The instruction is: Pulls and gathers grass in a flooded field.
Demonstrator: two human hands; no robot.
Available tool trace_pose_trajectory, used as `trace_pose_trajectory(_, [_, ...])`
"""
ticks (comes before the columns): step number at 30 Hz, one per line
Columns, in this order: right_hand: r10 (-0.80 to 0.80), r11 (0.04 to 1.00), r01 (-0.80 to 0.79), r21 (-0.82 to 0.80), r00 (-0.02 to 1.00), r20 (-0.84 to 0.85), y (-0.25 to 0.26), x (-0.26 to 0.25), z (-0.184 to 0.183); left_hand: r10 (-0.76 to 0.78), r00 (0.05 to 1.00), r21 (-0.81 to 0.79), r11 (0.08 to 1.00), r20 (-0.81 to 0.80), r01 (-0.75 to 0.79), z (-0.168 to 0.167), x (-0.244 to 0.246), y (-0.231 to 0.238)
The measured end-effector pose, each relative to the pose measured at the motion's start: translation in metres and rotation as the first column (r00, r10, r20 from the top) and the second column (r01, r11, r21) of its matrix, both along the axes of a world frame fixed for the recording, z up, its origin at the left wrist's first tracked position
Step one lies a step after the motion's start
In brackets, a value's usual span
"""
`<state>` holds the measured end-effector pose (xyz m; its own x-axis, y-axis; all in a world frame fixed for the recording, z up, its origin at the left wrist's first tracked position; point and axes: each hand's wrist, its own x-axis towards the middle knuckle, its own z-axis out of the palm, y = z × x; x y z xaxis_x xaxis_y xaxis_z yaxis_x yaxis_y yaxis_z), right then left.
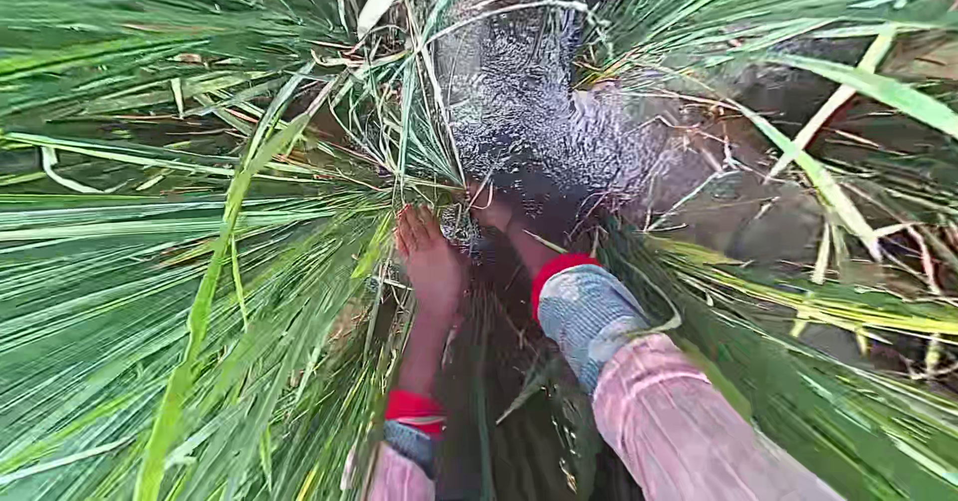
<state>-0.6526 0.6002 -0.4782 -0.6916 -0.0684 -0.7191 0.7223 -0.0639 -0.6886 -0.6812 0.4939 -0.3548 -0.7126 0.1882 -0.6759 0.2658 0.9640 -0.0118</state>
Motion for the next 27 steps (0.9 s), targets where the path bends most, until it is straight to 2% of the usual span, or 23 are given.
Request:
trace_pose_trajectory(2, [-0.179,0.983,0.18,-0.043,0.983,0.029,0.003,0.0,0.007,0.009,1.0,-0.069,0.998,-0.004,-0.009,-0.003,-0.001,-0.007])
trace_pose_trajectory(6, [-0.169,0.983,0.165,0.084,0.985,0.04,-0.007,0.009,-0.021,0.103,0.995,-0.118,0.988,0.014,-0.1,-0.004,-0.002,-0.009])
trace_pose_trajectory(9, [-0.188,0.977,0.163,0.141,0.964,0.188,-0.003,0.015,-0.024,0.225,0.96,-0.218,0.958,0.164,-0.187,0.001,-0.01,-0.003])
trace_pose_trajectory(12, [-0.357,0.934,0.349,0.08,0.894,0.272,-0.006,0.012,-0.022,0.284,0.904,-0.302,0.935,0.319,-0.187,0.003,-0.013,0.002])
trace_pose_trajectory(14, [-0.393,0.915,0.402,0.04,0.86,0.325,-0.014,0.004,-0.019,0.324,0.873,-0.263,0.935,0.365,-0.237,0.0,-0.009,-0.002])
trace_pose_trajectory(16, [-0.381,0.915,0.404,0.024,0.839,0.389,-0.027,-0.006,-0.017,0.415,0.827,-0.216,0.909,0.38,-0.357,-0.008,-0.003,-0.012])
trace_pose_trajectory(19, [-0.332,0.909,0.412,-0.06,0.804,0.493,-0.033,-0.024,-0.002,0.45,0.8,-0.184,0.893,0.398,-0.411,-0.013,0.0,-0.015])
trace_pose_trajectory(21, [-0.344,0.852,0.497,-0.163,0.768,0.541,-0.037,-0.034,-0.007,0.495,0.783,-0.169,0.868,0.377,-0.467,-0.017,0.005,-0.019])
trace_pose_trajectory(25, [-0.459,0.685,0.712,-0.158,0.589,0.665,-0.048,-0.045,-0.027,0.588,0.738,-0.073,0.796,0.331,-0.601,-0.028,0.023,-0.027])
trace_pose_trajectory(27, [-0.508,0.639,0.755,-0.145,0.556,0.658,-0.053,-0.043,-0.021,0.56,0.76,0.019,0.801,0.33,-0.599,-0.028,0.035,-0.03])
